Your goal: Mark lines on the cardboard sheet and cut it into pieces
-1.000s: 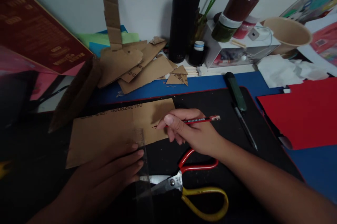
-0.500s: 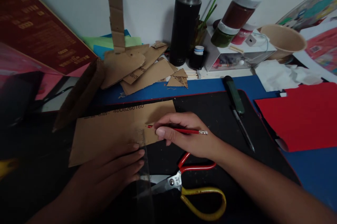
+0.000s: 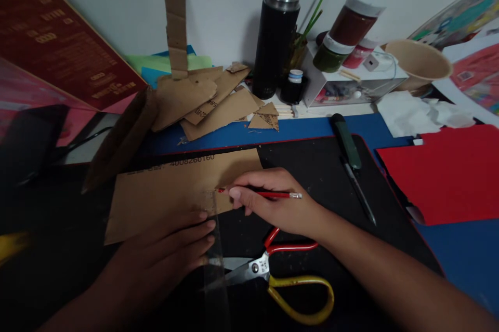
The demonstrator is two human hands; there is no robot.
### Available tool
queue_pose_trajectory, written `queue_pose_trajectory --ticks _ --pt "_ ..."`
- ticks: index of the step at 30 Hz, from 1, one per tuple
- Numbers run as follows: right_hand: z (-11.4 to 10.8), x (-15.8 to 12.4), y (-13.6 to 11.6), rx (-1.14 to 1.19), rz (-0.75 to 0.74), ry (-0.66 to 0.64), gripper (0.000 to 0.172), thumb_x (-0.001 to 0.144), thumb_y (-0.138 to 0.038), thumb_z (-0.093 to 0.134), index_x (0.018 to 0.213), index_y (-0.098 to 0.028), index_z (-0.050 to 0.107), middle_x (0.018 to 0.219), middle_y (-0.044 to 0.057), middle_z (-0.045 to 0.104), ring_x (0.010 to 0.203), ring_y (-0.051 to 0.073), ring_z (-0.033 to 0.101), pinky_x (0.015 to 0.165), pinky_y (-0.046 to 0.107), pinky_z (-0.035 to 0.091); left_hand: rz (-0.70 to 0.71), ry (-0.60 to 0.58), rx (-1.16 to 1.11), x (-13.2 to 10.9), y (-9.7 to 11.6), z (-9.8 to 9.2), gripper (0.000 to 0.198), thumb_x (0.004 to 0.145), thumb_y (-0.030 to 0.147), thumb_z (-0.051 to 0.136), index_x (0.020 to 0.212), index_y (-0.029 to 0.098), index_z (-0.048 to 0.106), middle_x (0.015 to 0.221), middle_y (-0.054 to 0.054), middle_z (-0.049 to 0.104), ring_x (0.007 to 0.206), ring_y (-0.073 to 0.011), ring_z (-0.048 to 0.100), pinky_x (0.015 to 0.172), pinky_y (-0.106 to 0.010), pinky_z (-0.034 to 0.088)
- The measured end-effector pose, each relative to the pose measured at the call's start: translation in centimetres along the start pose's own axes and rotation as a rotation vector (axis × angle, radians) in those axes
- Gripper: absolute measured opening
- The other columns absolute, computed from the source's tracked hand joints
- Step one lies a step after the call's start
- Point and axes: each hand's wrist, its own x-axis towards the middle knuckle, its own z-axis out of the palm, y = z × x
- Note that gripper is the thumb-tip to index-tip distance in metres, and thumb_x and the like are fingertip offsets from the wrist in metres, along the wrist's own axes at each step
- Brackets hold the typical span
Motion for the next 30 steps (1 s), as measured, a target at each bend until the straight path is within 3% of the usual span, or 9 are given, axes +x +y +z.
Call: queue_pose_trajectory --ticks 30 --pt "0.2 0.28 -0.32 -0.038 -0.008 -0.003 0.027 0.105 -0.031 0.064 0.088 -0.016 0.077 0.083 0.004 0.077 0.063 0.01 0.068 0.061 0.021 0.055 -0.048 0.011 -0.033 -0.56 0.15 0.44 0.023 0.108 0.018 0.061 0.128 0.017 0.072 0.13 -0.003 0.08 0.135 -0.0176 0.067 0.114 -0.031 0.058"
